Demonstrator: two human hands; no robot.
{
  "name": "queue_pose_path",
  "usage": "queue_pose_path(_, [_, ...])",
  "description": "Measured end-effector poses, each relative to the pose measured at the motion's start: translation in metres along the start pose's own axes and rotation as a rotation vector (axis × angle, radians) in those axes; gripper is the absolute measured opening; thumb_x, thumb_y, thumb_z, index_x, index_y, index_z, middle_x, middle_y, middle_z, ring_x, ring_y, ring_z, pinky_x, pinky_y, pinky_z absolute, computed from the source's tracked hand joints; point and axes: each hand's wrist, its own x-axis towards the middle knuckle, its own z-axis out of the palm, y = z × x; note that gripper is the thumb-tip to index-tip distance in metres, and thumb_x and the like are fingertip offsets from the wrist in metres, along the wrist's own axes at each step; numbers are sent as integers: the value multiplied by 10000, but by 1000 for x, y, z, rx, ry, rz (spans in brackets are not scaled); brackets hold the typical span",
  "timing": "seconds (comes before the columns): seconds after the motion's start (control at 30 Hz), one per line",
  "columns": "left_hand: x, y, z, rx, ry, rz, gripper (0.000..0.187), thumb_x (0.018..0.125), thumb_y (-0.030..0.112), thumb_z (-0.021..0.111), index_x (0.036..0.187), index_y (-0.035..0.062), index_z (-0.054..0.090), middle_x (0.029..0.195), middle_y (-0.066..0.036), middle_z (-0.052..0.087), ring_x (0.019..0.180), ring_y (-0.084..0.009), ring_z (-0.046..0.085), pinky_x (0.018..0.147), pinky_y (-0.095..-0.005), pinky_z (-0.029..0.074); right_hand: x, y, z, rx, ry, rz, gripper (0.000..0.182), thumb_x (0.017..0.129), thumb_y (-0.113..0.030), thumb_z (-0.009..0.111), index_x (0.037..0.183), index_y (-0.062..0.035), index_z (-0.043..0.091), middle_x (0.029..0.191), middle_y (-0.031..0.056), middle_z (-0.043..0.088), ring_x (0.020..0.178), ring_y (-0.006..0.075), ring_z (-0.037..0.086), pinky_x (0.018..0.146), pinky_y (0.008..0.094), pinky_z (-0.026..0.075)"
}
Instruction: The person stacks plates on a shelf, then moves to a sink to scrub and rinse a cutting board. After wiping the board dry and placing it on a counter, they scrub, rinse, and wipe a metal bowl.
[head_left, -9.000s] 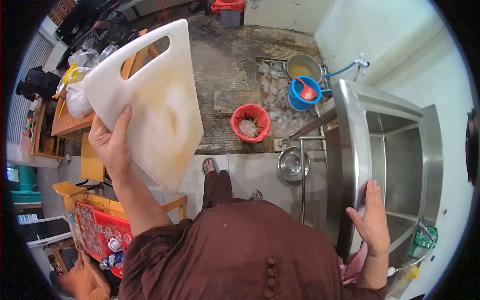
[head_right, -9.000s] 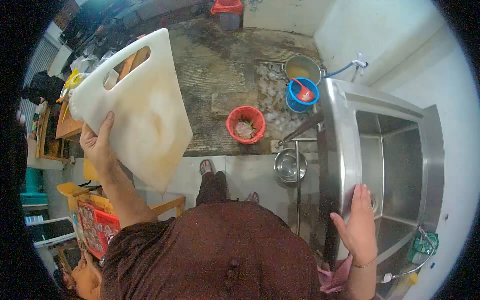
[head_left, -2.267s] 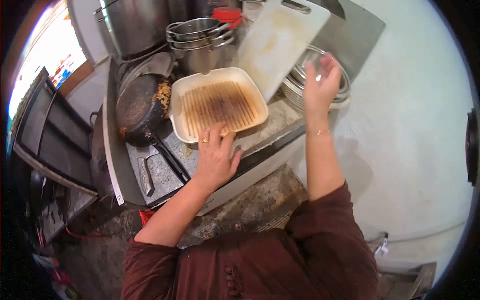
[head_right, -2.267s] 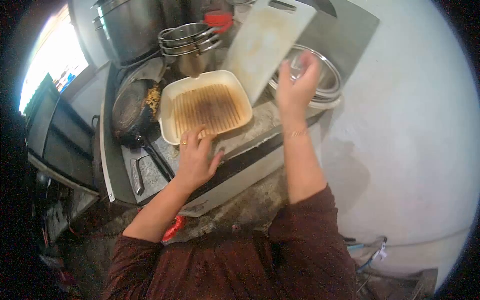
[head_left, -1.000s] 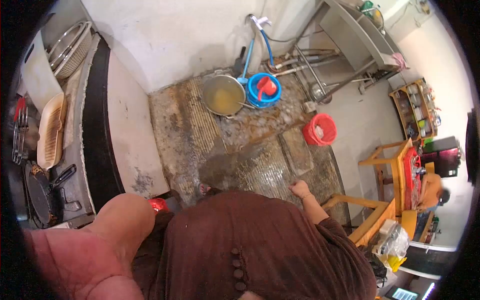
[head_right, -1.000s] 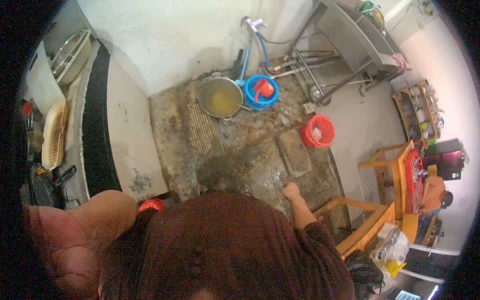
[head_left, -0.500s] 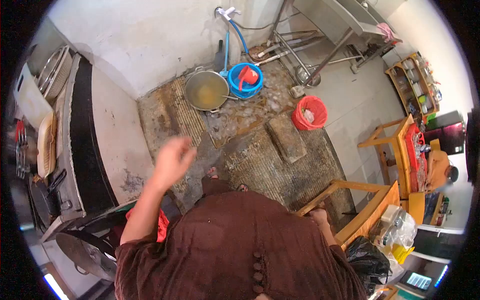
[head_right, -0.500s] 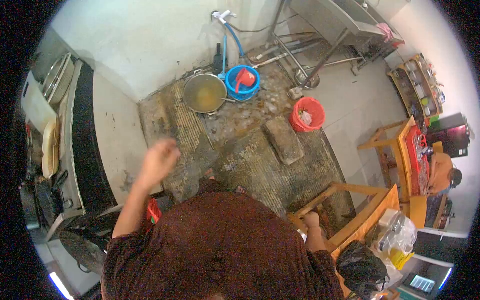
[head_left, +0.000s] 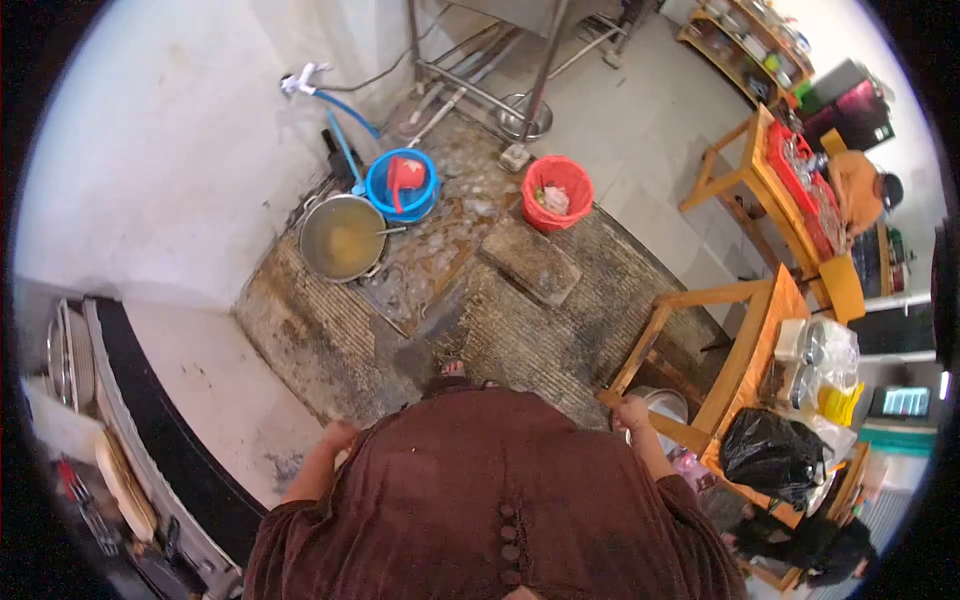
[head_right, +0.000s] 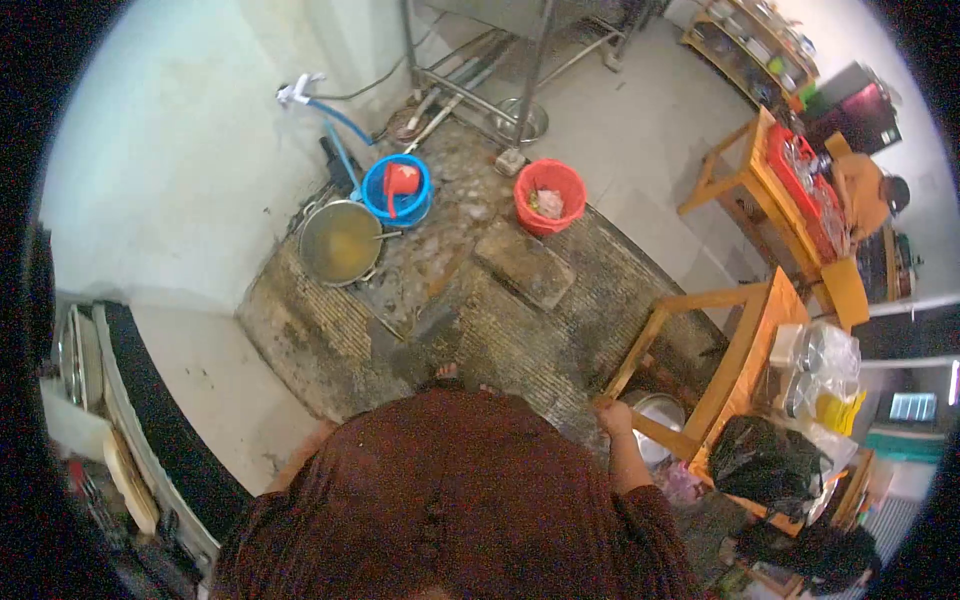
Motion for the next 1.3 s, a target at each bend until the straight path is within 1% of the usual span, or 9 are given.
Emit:
queue_pose_path(0.13, [40,19,-95,-495,215,-233,221,810,232,522,724,42,594,627,-78,592,509,-189,575,490,-323,481,3,-24,5,-143,221,-181,261,752,-254,564,844,-16,615,703,179,622,684,320,622,611,395,492])
queue_pose_path(0.2, [42,69,-149,-665,318,-260,213,808,214,544,756,15,601,612,-96,583,463,-181,554,445,-322,459,-19,-49,-2,-167,271,-375,292,753,-223,621,859,48,599,699,130,630,612,205,618,559,305,488])
queue_pose_path(0.4, [85,179,-186,-950,304,-16,196,811,177,562,807,-16,598,617,-63,577,469,-153,534,435,-285,443,-6,-46,-34,-16,83,-274,290,749,-211,624,908,31,608,782,138,638,726,266,622,667,341,488])
queue_pose_path(0.7, [118,264,-99,-235,42,342,234,775,208,593,896,13,637,679,-61,602,563,-168,579,496,-308,478,37,-64,-107,-27,72,-151,321,719,-295,613,852,-4,632,841,199,625,842,345,593,746,384,468])
queue_pose_path(0.77, [124,269,-109,-19,133,484,253,772,219,592,921,20,640,691,-66,608,593,-179,592,516,-315,488,57,-64,-115,-157,187,-328,353,747,-265,635,904,48,597,742,116,623,650,220,611,609,324,485])
queue_pose_path(1.0, [148,252,-203,-813,10,-346,209,787,206,552,812,2,592,662,-107,584,512,-217,565,453,-354,473,91,-64,-147,-159,155,-140,287,745,-230,620,855,35,613,627,112,602,575,196,599,568,321,479])
queue_pose_path(1.2, [187,285,-281,-1011,145,-100,200,808,168,547,895,-11,533,699,-116,576,489,-210,550,393,-347,455,136,-45,-156,-322,89,-180,214,798,-193,538,822,-2,632,571,57,583,512,158,591,470,282,470])
queue_pose_path(1.27, [205,289,-289,-1057,100,-12,227,807,188,557,911,-14,541,723,-114,581,503,-213,558,402,-337,461,146,-57,-164,-842,-84,-216,194,797,-180,534,751,-27,643,577,45,589,518,154,598,477,282,489])
queue_pose_path(1.3, [198,308,-294,-985,134,-25,232,804,188,563,918,-13,543,725,-113,581,511,-213,562,404,-337,464,197,4,-144,-420,12,-211,207,787,-188,557,681,-33,644,593,54,600,502,159,587,462,291,473])
